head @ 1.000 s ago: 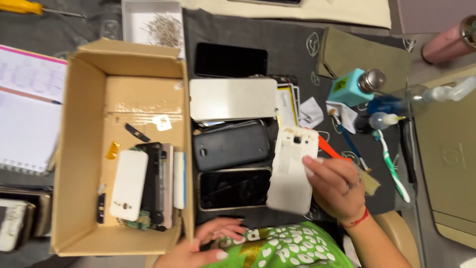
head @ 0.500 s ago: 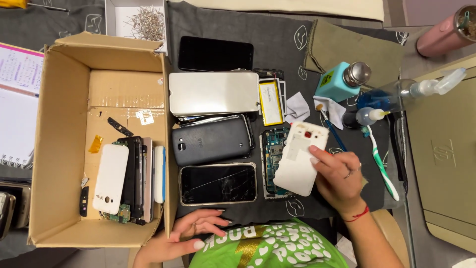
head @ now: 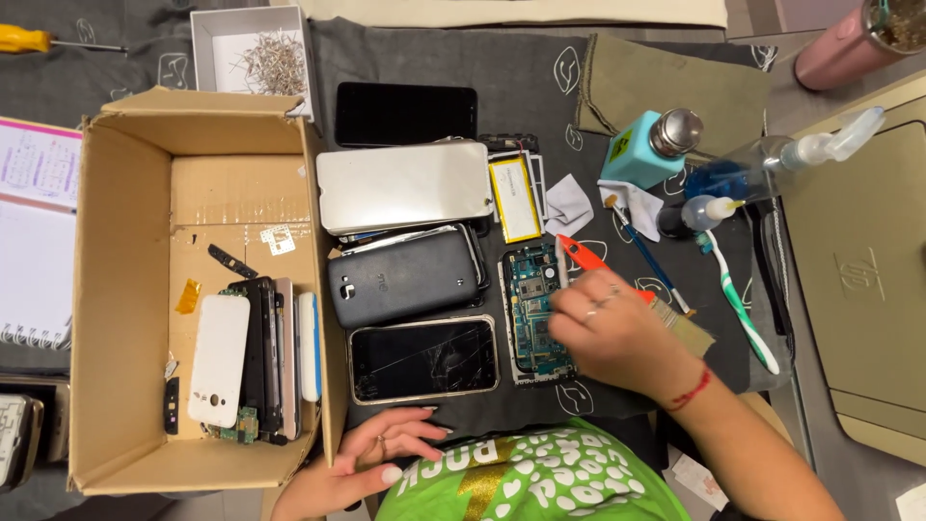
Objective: The person organizes various mobile phone components, including circuit boards and casing parts, by picking them up from a workspace and placing them into a cardboard box.
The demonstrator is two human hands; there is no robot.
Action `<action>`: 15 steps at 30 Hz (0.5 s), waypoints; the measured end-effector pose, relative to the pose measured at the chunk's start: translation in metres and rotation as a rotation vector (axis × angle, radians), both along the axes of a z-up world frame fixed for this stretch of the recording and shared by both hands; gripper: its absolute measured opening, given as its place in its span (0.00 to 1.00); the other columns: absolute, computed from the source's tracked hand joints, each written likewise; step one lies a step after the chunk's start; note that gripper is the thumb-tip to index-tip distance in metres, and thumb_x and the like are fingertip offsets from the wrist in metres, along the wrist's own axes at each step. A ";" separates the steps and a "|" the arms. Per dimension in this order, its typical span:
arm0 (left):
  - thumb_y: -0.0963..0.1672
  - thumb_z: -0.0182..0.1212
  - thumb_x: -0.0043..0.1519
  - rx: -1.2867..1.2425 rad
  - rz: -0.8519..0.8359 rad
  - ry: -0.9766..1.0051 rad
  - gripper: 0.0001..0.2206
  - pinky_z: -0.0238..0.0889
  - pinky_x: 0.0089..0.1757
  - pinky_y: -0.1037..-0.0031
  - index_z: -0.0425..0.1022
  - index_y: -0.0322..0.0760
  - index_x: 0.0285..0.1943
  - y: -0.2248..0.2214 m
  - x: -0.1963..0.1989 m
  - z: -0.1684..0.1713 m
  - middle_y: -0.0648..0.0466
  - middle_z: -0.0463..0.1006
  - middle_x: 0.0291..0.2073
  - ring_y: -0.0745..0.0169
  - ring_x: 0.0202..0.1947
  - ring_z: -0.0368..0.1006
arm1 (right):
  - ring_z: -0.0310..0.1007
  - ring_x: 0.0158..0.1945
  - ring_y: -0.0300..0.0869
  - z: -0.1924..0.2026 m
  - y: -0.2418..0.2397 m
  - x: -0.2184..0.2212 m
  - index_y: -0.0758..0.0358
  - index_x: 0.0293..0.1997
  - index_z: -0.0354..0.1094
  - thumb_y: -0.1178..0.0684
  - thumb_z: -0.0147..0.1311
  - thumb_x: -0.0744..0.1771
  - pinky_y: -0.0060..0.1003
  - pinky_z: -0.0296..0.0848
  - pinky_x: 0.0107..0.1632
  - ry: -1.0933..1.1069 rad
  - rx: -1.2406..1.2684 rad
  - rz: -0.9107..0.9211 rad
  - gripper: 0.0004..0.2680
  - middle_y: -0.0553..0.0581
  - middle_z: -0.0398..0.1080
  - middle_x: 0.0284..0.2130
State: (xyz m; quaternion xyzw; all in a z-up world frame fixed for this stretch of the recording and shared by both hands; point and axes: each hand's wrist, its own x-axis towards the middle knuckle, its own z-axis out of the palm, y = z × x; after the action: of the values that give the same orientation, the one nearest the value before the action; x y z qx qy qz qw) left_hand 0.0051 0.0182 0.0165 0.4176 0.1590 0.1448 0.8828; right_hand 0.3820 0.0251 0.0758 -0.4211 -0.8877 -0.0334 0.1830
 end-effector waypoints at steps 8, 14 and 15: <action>0.50 0.55 0.71 -0.012 -0.023 0.059 0.29 0.57 0.63 0.59 0.53 0.32 0.76 0.002 0.001 0.005 0.40 0.70 0.66 0.51 0.63 0.72 | 0.59 0.33 0.50 -0.021 0.017 -0.033 0.60 0.31 0.62 0.63 0.50 0.62 0.44 0.64 0.40 -0.147 -0.115 -0.024 0.03 0.56 0.61 0.29; 0.49 0.55 0.72 0.057 -0.021 0.021 0.28 0.56 0.64 0.60 0.52 0.32 0.76 0.000 -0.002 -0.007 0.38 0.69 0.67 0.53 0.64 0.72 | 0.66 0.39 0.52 -0.023 0.018 -0.042 0.64 0.42 0.67 0.65 0.47 0.65 0.45 0.68 0.45 -0.043 -0.127 -0.006 0.05 0.65 0.70 0.49; 0.49 0.55 0.72 0.057 -0.017 0.016 0.28 0.56 0.64 0.60 0.52 0.32 0.76 -0.001 -0.002 -0.009 0.38 0.69 0.67 0.53 0.64 0.72 | 0.67 0.40 0.53 -0.019 0.017 -0.042 0.66 0.46 0.67 0.66 0.47 0.66 0.45 0.68 0.45 0.032 -0.127 -0.007 0.07 0.66 0.69 0.52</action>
State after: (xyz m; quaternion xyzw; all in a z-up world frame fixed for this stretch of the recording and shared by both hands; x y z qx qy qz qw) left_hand 0.0032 0.0175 0.0079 0.4452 0.1582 0.1385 0.8704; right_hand 0.3399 0.0423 0.0566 -0.4356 -0.8835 0.0290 0.1698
